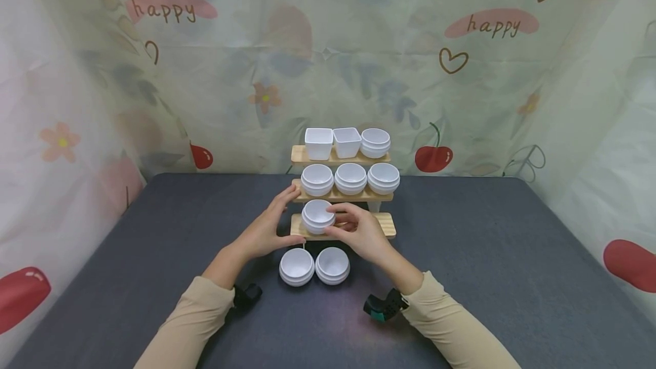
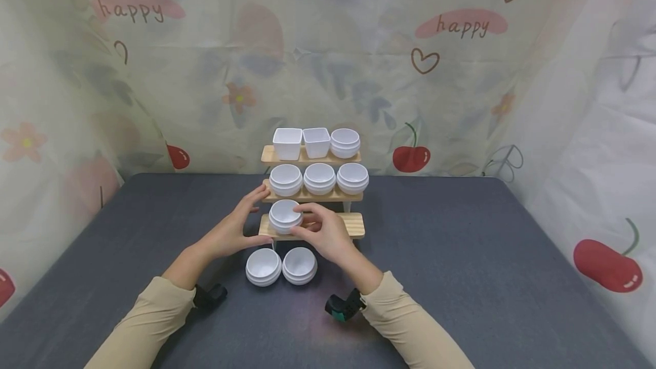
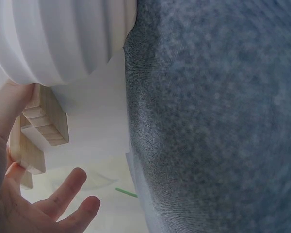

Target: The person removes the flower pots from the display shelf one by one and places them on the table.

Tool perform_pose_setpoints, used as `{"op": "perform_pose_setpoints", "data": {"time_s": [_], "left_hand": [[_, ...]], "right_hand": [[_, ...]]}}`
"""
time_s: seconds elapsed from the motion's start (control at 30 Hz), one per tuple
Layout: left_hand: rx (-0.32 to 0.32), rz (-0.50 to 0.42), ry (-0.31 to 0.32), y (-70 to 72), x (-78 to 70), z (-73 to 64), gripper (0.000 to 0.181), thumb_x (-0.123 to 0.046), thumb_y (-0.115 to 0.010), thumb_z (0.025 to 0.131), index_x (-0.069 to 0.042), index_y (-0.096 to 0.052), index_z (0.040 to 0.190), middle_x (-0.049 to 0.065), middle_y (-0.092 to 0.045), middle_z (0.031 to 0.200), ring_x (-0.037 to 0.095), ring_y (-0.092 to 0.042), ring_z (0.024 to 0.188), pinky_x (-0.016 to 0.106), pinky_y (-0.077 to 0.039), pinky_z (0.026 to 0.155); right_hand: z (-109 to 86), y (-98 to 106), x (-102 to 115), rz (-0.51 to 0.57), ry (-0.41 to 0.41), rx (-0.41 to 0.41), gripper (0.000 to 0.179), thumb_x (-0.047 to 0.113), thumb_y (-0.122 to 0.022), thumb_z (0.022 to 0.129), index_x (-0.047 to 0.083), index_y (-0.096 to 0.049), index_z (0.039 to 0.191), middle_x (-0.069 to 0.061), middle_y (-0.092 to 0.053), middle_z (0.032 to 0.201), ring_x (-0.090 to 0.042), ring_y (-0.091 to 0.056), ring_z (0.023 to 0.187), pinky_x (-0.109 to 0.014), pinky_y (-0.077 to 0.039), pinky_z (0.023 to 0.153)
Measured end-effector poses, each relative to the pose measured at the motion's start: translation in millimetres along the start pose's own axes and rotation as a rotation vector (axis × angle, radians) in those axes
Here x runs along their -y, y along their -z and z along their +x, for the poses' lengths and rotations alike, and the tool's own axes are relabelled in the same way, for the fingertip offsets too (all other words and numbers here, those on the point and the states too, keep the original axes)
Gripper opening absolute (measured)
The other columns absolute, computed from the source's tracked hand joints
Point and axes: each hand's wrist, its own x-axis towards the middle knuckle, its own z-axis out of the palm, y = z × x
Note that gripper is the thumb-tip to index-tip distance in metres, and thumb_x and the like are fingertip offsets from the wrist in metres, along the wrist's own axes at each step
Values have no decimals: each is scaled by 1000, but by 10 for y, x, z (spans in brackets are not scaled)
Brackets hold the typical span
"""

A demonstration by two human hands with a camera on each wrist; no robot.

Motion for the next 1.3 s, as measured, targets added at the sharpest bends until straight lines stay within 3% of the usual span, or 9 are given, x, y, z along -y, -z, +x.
{"op": "perform_pose_setpoints", "data": {"time_s": [0.2,0.5,0.77,1.3], "left_hand": [[-2,2,-1,-4,-1,-2,94,-23,-78,76,-14,-18,149,9,-9,158,28,-22,143,45,-35,112],[-5,3,5,-7,-12,-3,95,-24,-78,76,-15,-18,149,9,-9,158,29,-24,142,45,-35,112],[1,4,12,-2,-19,-5,94,-23,-77,77,-14,-18,149,9,-9,158,29,-25,142,45,-35,112],[-9,8,3,-9,-13,-7,95,-24,-78,75,-15,-18,149,9,-10,158,30,-28,140,46,-36,110]], "right_hand": [[-19,22,6,-13,0,-4,37,14,-73,80,7,-62,115,-19,-70,103,-25,-69,84,-29,-58,71],[-63,74,36,-52,2,-24,38,14,-74,79,9,-62,115,-17,-71,101,-20,-68,82,-21,-55,69],[-99,99,10,-61,2,-25,38,14,-74,79,9,-63,114,-16,-72,99,-16,-67,76,-20,-54,67],[-169,170,2,-57,11,-17,37,15,-74,80,7,-62,114,-19,-71,100,-21,-68,80,-19,-53,67]]}}
